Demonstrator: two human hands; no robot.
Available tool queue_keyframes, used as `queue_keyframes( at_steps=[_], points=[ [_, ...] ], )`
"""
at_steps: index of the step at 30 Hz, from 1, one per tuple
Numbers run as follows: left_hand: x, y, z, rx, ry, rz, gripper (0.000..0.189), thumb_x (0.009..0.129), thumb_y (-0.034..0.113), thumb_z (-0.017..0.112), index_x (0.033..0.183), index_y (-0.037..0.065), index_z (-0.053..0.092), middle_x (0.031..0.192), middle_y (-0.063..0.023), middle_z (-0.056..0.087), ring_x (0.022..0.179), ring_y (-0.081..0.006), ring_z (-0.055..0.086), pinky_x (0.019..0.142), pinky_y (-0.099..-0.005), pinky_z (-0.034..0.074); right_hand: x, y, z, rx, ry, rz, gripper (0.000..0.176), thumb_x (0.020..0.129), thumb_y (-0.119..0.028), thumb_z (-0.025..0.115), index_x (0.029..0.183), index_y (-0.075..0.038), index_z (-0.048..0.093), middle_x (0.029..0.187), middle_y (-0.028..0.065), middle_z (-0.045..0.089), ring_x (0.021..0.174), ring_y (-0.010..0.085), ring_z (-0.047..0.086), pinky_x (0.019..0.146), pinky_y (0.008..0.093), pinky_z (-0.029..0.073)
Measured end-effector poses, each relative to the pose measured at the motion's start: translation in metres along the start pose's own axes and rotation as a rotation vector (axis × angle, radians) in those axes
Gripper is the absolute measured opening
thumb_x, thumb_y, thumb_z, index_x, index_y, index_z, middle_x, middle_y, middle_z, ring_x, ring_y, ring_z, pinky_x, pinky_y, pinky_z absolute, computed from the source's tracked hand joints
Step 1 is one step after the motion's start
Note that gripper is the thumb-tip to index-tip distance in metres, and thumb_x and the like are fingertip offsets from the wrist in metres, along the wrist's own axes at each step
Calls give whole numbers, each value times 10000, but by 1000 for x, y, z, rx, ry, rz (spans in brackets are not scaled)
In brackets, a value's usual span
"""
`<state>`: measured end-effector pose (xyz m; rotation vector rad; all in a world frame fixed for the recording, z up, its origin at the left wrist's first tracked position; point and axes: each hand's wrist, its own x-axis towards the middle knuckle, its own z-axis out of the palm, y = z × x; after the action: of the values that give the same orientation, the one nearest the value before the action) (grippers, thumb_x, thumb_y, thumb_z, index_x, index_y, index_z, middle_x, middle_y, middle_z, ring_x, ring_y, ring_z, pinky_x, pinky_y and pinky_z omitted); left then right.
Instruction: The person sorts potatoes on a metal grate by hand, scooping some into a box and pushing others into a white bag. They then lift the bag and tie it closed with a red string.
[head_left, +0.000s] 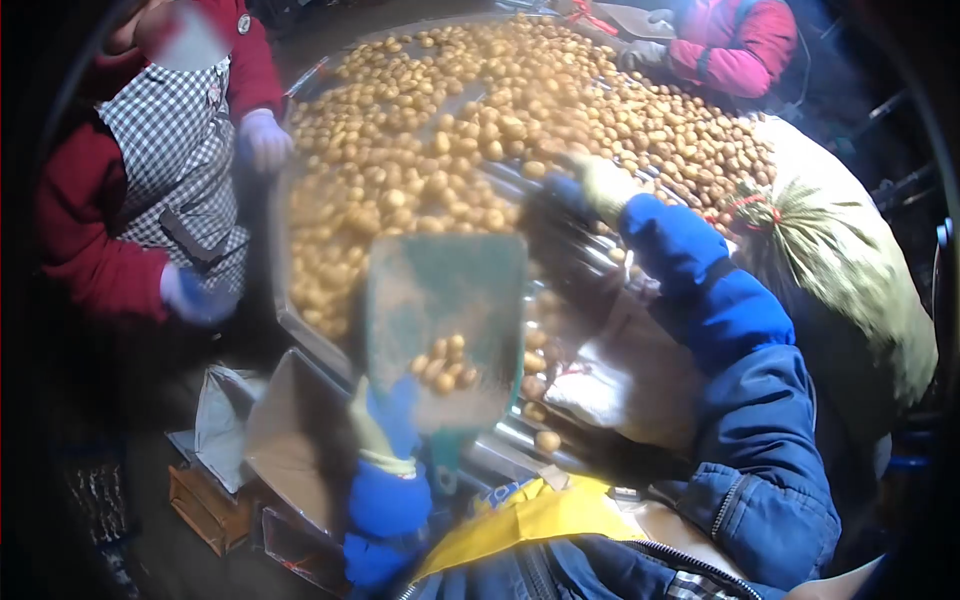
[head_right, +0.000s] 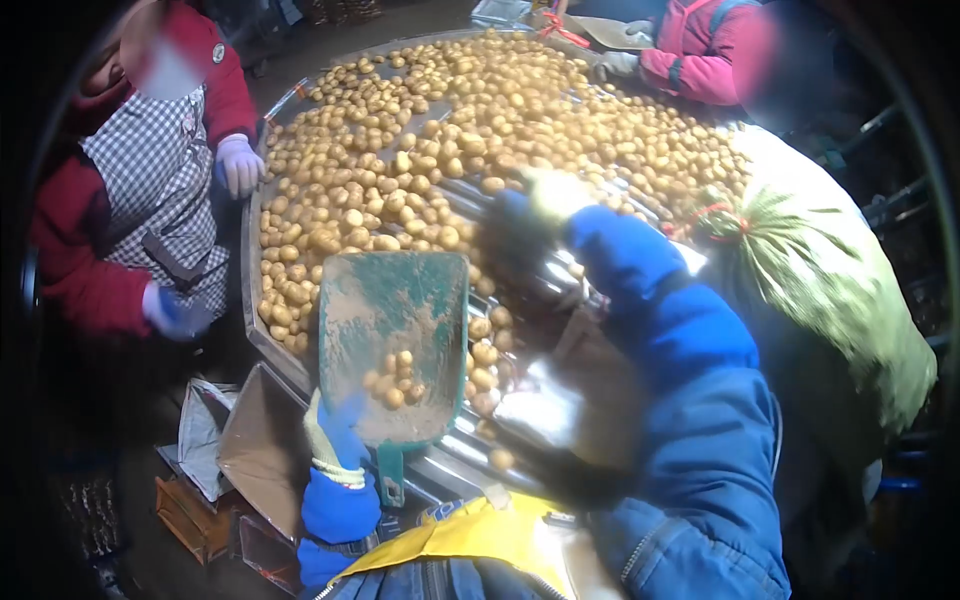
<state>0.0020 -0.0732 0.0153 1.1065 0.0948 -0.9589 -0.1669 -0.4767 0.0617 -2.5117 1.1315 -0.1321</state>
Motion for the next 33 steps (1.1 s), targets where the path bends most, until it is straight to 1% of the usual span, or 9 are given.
queue_keyframes(
  at_steps=[4,6,9,10,15,18,19,30,33],
  points=[
    [-1,1,-9,-8,4,-1,388,926,11,704,1303,-44,631,1152,-143,714,984,-228,710,866,-348,595,-91,12,-7,-86,-15,-142,396,1015,-232,562,1396,-150,635,1342,154,667,1216,314,631,1058,420,477],
    [3,-1,-11,-57,-61,-8,393,937,6,686,1320,-46,616,1153,-153,710,999,-244,714,876,-357,604,-130,24,12,-108,-51,-182,465,1000,-97,603,1460,-168,602,1460,143,609,1293,283,602,1106,404,453],
    [22,-21,-51,-213,-119,-104,396,953,-13,648,1343,-55,593,1164,-170,702,1009,-271,717,893,-380,612,-185,-20,-9,64,-313,-135,424,951,-18,533,1314,-165,695,1303,148,685,1246,350,618,1086,455,468],
    [22,-18,-50,-240,-127,-116,392,956,-20,639,1343,-59,589,1168,-176,700,1004,-279,717,895,-388,614,-190,-9,-8,-202,-410,-307,435,912,-19,551,1281,-181,715,1287,163,689,1244,361,624,1075,452,480],
    [28,-16,-47,-355,-127,-213,373,959,-50,607,1330,-75,578,1187,-198,686,990,-305,713,903,-423,613,-248,-43,-45,-332,-427,30,348,867,-101,620,1183,-163,752,1027,169,755,1057,411,704,1116,612,356],
    [32,-26,-47,-167,-109,-128,485,1038,260,446,1417,-30,533,1298,-205,620,1150,-343,616,1040,-476,492,-254,-69,-61,-818,-660,-2,375,841,-182,669,1206,-157,750,1112,134,739,1158,355,664,1117,641,338],
    [31,-24,-43,-104,-109,-97,535,1058,337,408,1440,-20,520,1326,-207,603,1192,-353,590,1075,-489,461,-255,-73,-59,-799,-725,15,370,852,-270,652,1179,-132,757,1102,155,738,1171,350,657,1117,739,218],
    [28,-19,-38,-71,-126,-51,558,1069,376,408,1424,-38,528,1335,-218,596,1228,-364,575,1119,-485,429,-230,-102,-7,-400,-627,-275,318,887,-309,645,1116,-131,775,1063,146,749,1060,352,688,1002,594,383],
    [23,-15,-38,-80,-127,-24,348,989,94,570,1298,-65,593,1199,-184,664,1051,-289,657,934,-410,542,-232,-91,-33,-396,-659,-207,309,897,-320,643,1099,-131,780,1052,144,752,1030,353,697,971,555,428]
  ],
)
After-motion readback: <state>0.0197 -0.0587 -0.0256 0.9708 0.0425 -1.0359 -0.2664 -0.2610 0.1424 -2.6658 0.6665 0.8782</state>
